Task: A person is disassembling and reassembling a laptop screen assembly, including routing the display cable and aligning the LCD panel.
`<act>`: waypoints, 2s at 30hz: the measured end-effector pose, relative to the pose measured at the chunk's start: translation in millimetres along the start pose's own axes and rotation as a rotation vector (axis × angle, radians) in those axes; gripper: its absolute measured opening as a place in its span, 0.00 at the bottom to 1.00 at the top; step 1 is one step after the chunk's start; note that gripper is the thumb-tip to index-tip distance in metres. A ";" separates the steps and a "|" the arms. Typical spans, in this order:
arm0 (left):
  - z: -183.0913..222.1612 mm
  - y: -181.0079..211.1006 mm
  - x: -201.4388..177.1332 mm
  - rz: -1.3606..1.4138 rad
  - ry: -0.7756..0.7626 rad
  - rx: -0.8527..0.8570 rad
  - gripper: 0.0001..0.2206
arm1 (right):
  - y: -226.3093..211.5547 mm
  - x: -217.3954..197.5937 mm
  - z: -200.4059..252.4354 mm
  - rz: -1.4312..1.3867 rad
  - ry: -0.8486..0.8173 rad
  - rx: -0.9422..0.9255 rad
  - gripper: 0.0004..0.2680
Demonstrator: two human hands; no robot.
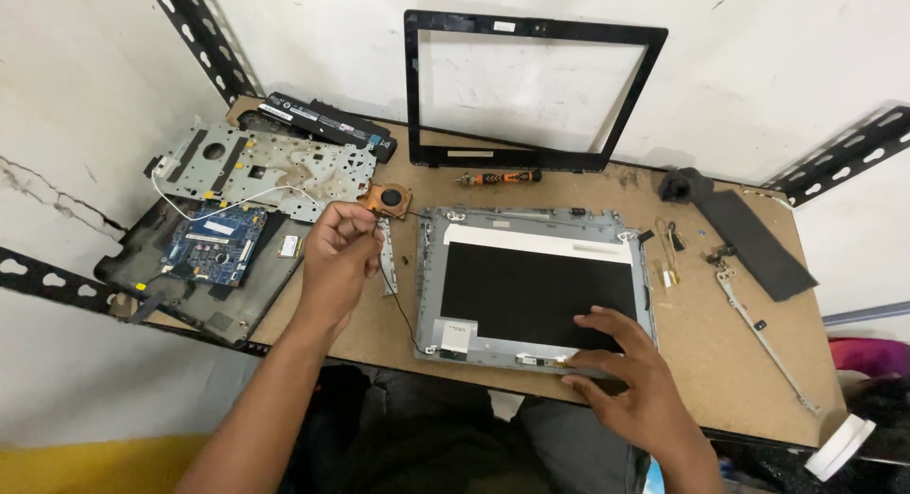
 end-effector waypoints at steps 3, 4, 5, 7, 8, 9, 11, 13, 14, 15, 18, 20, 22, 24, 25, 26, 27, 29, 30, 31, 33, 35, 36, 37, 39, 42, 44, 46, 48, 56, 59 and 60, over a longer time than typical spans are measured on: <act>2.4 3.3 -3.8 0.108 -0.054 0.045 0.12 | 0.0 0.1 0.0 -0.006 -0.005 0.037 0.06; 2.7 2.6 -4.7 0.106 -0.052 0.047 0.12 | -0.9 -0.2 0.2 -0.007 -0.005 0.035 0.06; 3.0 1.4 -4.9 0.138 -0.065 0.041 0.10 | -1.6 0.0 0.3 -0.013 -0.013 0.036 0.06; 4.3 2.2 -5.2 0.170 -0.073 0.037 0.10 | -1.6 0.3 -0.5 -0.021 -0.026 0.032 0.06; 4.7 3.2 -4.3 0.190 -0.074 0.028 0.10 | -1.8 -0.2 -0.6 -0.014 -0.012 0.017 0.06; 5.1 4.0 -3.3 0.211 -0.074 0.019 0.10 | -1.8 -0.9 -0.6 -0.008 0.001 0.002 0.05; 6.9 9.2 -1.4 0.200 -0.072 0.027 0.10 | -1.8 -0.7 -0.6 -0.005 -0.019 0.048 0.05; 7.8 18.1 0.3 0.191 -0.068 0.043 0.09 | 0.3 -1.1 -2.5 -0.002 -0.038 0.085 0.05; 9.6 20.9 1.4 0.223 -0.079 0.013 0.09 | 0.4 -0.9 -1.6 -0.012 -0.034 0.070 0.05; 11.7 23.6 2.6 0.255 -0.090 -0.016 0.09 | 0.6 -0.7 -0.6 -0.022 -0.031 0.055 0.05; 11.6 24.6 2.8 0.198 -0.105 0.052 0.07 | 0.0 -1.0 -0.6 -0.048 -0.067 0.115 0.06; 12.2 31.1 9.2 0.114 -0.105 0.051 0.08 | 2.4 -1.2 -2.7 -0.027 -0.071 0.134 0.06; 10.4 35.6 15.4 0.032 -0.098 0.052 0.08 | 4.0 -2.6 -4.2 -0.004 -0.080 0.149 0.06; 6.1 38.7 22.2 0.012 -0.156 0.075 0.11 | 4.5 -1.5 -5.8 0.014 -0.108 0.145 0.05; 2.8 43.9 27.8 0.013 -0.152 0.081 0.11 | 5.6 -3.8 -9.5 0.015 -0.109 0.138 0.05; 3.6 43.2 33.2 0.009 -0.180 0.028 0.12 | 8.3 -1.8 -7.5 0.015 -0.151 0.190 0.05; 4.0 41.9 38.8 0.005 -0.209 -0.025 0.14 | 11.7 0.3 -5.6 0.016 -0.194 0.242 0.05; 0.9 33.2 44.8 -0.025 -0.221 -0.044 0.14 | 4.3 0.8 -7.1 0.050 -0.187 0.229 0.06; -2.3 30.5 48.5 -0.058 -0.239 -0.045 0.14 | 0.6 0.5 -10.4 0.089 -0.165 0.203 0.06; -9.0 23.0 48.2 -0.058 -0.237 -0.046 0.14 | -3.4 0.4 -16.4 0.088 -0.167 0.203 0.06; -17.5 10.6 49.2 -0.064 -0.288 0.050 0.12 | -12.5 0.3 -23.5 0.151 -0.173 0.222 0.07; -18.8 10.7 51.8 -0.117 -0.260 0.009 0.11 | -25.9 6.9 -32.9 0.149 -0.166 0.168 0.08; -20.7 11.5 52.8 -0.168 -0.232 -0.029 0.11 | -33.9 8.8 -39.7 0.149 -0.159 0.110 0.09; -19.8 11.8 56.9 -0.170 -0.228 -0.027 0.11 | -39.4 15.2 -42.8 0.147 -0.159 0.105 0.09; -15.6 5.7 61.6 -0.208 -0.230 -0.142 0.11 | -61.7 32.2 -47.9 0.138 -0.172 -0.122 0.07; -19.1 -1.9 64.6 -0.257 -0.241 -0.087 0.09 | -78.9 59.5 -50.4 0.107 -0.195 -0.272 0.08; -20.6 -7.2 64.5 -0.267 -0.237 -0.057 0.08 | -88.1 69.8 -53.4 0.117 -0.244 -0.257 0.09; -18.8 -8.7 63.2 -0.278 -0.232 -0.028 0.08 | -93.1 80.2 -54.0 0.124 -0.294 -0.244 0.11; -14.0 -8.3 62.7 -0.309 -0.250 -0.020 0.09 | -95.4 86.2 -52.4 0.142 -0.262 -0.281 0.11; -7.1 -10.4 57.5 -0.358 -0.246 0.154 0.08 | -93.0 92.2 -52.4 0.157 -0.269 -0.256 0.11; -2.3 -10.1 57.0 -0.344 -0.267 0.136 0.09 | -94.3 92.5 -51.3 0.172 -0.261 -0.249 0.11; -0.6 -8.6 56.8 -0.339 -0.281 0.131 0.09 | -95.0 93.0 -51.2 0.185 -0.254 -0.256 0.11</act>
Point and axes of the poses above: each hand's wrist, its own z-axis away from the middle knuckle, its own x-axis out of the palm, y = z × x, the point moved 5 cm from there along -z, towards the middle knuckle, and after that the axes turned 5 degrees about -y, right-handed, at the moved point
